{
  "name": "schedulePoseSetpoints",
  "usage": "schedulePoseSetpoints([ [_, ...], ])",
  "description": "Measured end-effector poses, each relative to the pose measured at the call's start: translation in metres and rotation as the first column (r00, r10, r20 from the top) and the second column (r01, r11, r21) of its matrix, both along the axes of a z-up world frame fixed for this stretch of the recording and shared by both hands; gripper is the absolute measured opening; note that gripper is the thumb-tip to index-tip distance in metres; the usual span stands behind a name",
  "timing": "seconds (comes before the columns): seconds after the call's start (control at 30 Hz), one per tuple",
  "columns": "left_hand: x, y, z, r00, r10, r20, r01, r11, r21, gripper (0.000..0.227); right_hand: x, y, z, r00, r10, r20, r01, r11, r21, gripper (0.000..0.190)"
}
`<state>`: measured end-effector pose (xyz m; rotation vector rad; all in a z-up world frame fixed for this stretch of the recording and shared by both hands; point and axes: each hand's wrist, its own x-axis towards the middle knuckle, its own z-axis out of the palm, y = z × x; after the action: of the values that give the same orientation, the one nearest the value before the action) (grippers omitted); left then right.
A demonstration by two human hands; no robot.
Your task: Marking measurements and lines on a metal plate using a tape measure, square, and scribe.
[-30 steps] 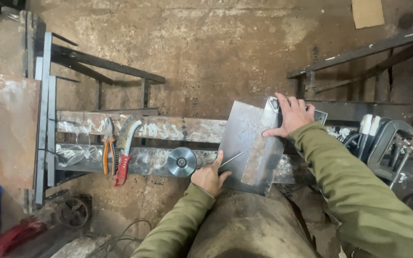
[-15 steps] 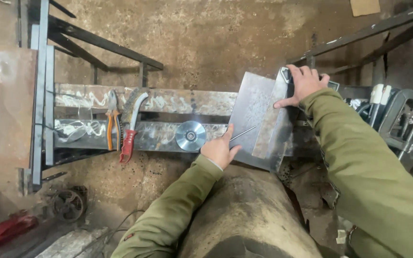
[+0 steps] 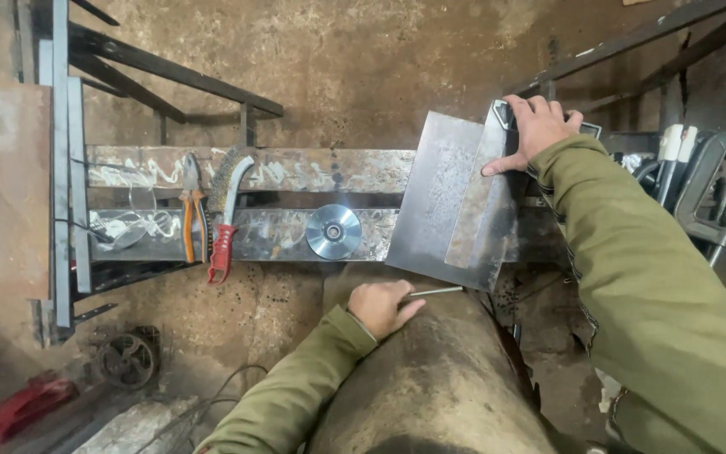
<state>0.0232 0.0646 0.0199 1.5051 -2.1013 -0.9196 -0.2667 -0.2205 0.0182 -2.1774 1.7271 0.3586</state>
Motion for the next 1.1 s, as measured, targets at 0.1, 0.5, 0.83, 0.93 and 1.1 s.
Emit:
schedulePoseSetpoints([
  [0.1,-0.005,0.005,0.007,1.000,-0.006,-0.018,0.006,1.000,0.023,0.030,0.001,0.001,0.000,1.000,0.001,0.018,-0.002,1.000,0.021,0.142],
  [0.5,-0.014,-0.043,0.064,0.835,0.394,-0.385,-0.418,0.908,0.023,0.014,0.011,-0.005,0.021,0.996,0.002,-0.085,0.008,0.993,0.121,0.146],
  [0.83,-0.049,-0.111,0.041,0.655,0.463,-0.597,-0.318,0.886,0.338,0.032,0.018,-0.001,0.040,0.997,-0.021,-0.070,0.030,0.991,0.131,0.138],
  [0.93,-0.064,-0.143,0.039,0.779,0.393,-0.489,-0.349,0.919,0.183,0.032,0.022,-0.001,0.053,0.997,-0.052,-0.057,0.061,0.983,0.175,0.137],
  [1.1,-0.078,-0.176,0.014,0.808,0.326,-0.491,-0.319,0.942,0.102,0.031,0.024,-0.004,0.056,0.996,-0.075,-0.056,0.084,0.977,0.196,0.137],
])
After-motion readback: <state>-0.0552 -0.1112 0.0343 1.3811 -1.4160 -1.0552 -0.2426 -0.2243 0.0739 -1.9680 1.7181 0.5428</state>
